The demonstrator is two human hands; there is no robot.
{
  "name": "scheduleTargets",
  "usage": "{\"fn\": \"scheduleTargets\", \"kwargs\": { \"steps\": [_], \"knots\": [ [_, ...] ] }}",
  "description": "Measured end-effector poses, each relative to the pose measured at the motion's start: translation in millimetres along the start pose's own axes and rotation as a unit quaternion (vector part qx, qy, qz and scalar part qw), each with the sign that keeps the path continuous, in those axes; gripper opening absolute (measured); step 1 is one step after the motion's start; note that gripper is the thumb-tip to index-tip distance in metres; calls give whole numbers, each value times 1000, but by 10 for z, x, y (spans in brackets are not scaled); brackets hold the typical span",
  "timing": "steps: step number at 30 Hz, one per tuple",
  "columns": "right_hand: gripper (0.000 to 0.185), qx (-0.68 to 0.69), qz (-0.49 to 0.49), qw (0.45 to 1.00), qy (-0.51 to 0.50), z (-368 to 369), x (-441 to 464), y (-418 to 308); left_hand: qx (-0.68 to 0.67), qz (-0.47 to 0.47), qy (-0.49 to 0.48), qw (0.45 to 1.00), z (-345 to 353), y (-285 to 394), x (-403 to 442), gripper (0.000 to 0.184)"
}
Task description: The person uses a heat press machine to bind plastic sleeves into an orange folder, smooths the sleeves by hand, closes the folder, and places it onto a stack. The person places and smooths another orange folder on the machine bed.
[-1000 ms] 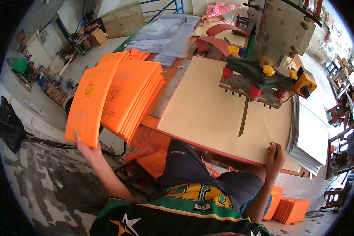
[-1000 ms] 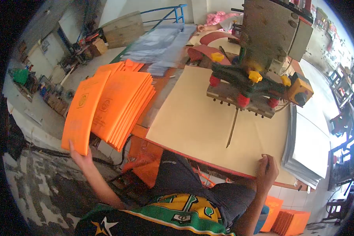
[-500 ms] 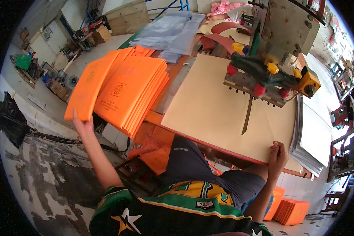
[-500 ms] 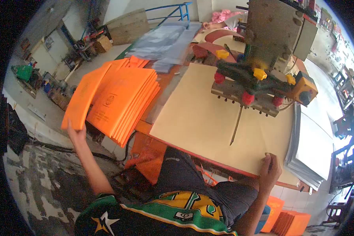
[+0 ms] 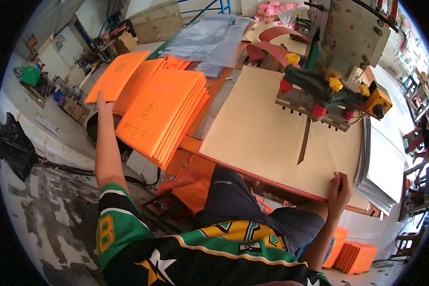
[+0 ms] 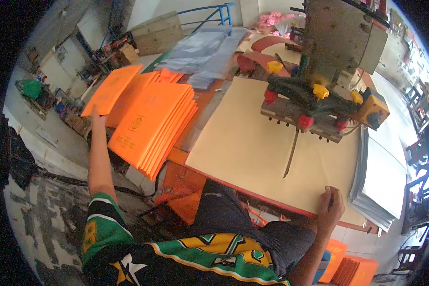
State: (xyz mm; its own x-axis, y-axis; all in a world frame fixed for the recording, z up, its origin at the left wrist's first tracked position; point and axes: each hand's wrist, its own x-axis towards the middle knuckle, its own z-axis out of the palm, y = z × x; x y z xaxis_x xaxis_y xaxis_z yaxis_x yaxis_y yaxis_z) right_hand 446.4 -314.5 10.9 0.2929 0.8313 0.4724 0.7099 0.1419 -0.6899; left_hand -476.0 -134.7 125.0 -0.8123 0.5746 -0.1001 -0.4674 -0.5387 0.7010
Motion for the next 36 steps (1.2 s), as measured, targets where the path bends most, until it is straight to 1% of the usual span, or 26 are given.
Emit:
{"fn": "scheduleTargets", "kwargs": {
  "steps": [1,2,3,4,6,7,8,10,14,16,20,22,23,25,26,28,29,30,32,34,35,36],
  "knots": [
    [19,-3,-3,1000,-5,-3,7,-8,0,0,0,1000,-91,-104,174,50],
    [19,-3,-3,1000,-4,1,13,5,5,-14,26,1000,-160,-213,331,51],
    [19,-14,-12,1000,-3,3,19,30,11,-28,52,998,-152,-255,345,51],
    [19,-24,-22,999,-1,7,19,44,11,-28,50,998,-167,-289,343,51],
    [18,-18,-6,1000,-1,4,19,1,84,-83,126,985,-147,-400,185,51],
    [18,-13,9,1000,-4,-2,14,-17,115,-87,97,985,-151,-393,157,52],
    [18,-13,11,1000,-1,-4,17,-20,116,-87,94,985,-145,-389,126,52],
    [17,-11,-10,1000,-4,-12,9,-23,143,-95,66,983,-176,-354,59,53],
    [18,-2,-3,1000,-14,-1,8,-9,150,-79,90,981,-124,-303,-107,55],
    [27,-16,-16,1000,7,11,3,11,171,-96,72,978,-136,-282,-169,54],
    [26,-17,-40,999,16,27,19,31,169,-119,66,976,-293,-278,31,52],
    [25,-32,-41,999,8,10,16,4,195,-111,33,974,-313,-271,10,62],
    [25,-33,-40,999,7,0,17,-9,196,-112,34,974,-375,-273,131,62],
    [18,-22,-5,1000,-15,-12,19,-37,246,-96,-8,964,-549,-271,467,63],
    [18,-22,-5,1000,-15,-10,20,-49,246,-96,-8,964,-482,-295,352,63],
    [17,-12,13,1000,-14,-14,20,-65,176,-82,18,981,-234,-354,-23,64],
    [17,-13,13,1000,-13,-18,17,-49,175,-83,17,981,-206,-386,2,64],
    [16,-8,12,1000,-14,-14,12,-21,162,-69,70,982,-202,-434,115,58],
    [16,-2,12,1000,-14,-16,1,-3,149,-56,121,980,-287,-448,324,51],
    [14,-1,0,1000,-7,-13,-1,-14,223,-101,25,969,-468,-370,599,60],
    [14,-1,1,1000,-6,-13,2,-11,223,-101,23,969,-380,-366,455,60],
    [14,2,2,1000,-7,-8,2,-9,197,-81,35,976,-219,-345,179,60]
  ]
}}
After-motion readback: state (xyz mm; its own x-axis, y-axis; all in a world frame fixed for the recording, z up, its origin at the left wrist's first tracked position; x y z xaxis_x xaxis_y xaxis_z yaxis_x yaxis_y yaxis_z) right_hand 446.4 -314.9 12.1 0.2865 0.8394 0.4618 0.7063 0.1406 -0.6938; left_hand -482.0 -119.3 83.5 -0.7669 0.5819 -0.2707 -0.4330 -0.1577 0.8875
